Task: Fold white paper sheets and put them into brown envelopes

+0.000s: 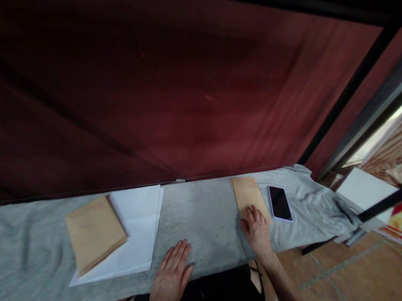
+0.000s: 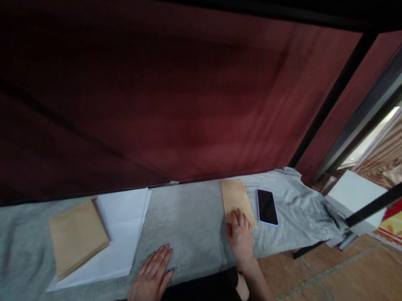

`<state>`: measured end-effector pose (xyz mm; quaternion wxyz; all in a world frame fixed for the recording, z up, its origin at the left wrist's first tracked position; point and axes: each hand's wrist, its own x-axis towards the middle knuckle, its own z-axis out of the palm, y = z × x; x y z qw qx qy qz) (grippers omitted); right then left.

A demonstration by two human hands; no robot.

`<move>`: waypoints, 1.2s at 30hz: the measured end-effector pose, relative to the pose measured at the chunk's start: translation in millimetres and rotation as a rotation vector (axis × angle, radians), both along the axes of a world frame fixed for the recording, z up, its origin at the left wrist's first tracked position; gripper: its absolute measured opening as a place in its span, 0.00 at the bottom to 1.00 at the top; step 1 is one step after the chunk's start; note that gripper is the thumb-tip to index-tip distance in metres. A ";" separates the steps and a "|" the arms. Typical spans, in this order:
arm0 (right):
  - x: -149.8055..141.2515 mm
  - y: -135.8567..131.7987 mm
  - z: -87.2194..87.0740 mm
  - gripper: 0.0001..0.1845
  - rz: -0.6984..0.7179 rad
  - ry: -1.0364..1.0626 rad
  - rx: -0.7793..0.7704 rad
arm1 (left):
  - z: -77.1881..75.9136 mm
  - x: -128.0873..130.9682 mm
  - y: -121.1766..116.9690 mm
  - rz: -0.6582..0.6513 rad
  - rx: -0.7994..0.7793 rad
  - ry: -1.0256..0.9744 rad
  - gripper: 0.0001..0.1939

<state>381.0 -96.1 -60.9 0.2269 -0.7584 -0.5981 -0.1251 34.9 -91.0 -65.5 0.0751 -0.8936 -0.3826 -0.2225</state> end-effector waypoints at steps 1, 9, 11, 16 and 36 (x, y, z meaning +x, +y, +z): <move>0.7 -0.4 -2.1 0.22 0.005 0.009 -0.008 | 0.8 0.1 -0.4 -0.001 -0.009 -0.003 0.27; 12.2 -3.1 -8.5 0.21 0.035 0.070 0.037 | 6.6 0.4 -6.2 0.004 -0.044 0.017 0.26; 12.5 -4.2 -11.6 0.21 0.072 0.076 0.057 | 11.1 -0.5 -8.6 0.012 -0.065 0.025 0.25; -1.2 -9.5 -27.0 0.25 0.178 0.061 0.118 | 24.8 -12.9 5.3 0.272 -0.070 -0.023 0.26; -33.7 -24.5 -39.2 0.28 0.377 0.086 0.064 | 55.9 -41.8 45.7 0.770 -0.486 -0.130 0.15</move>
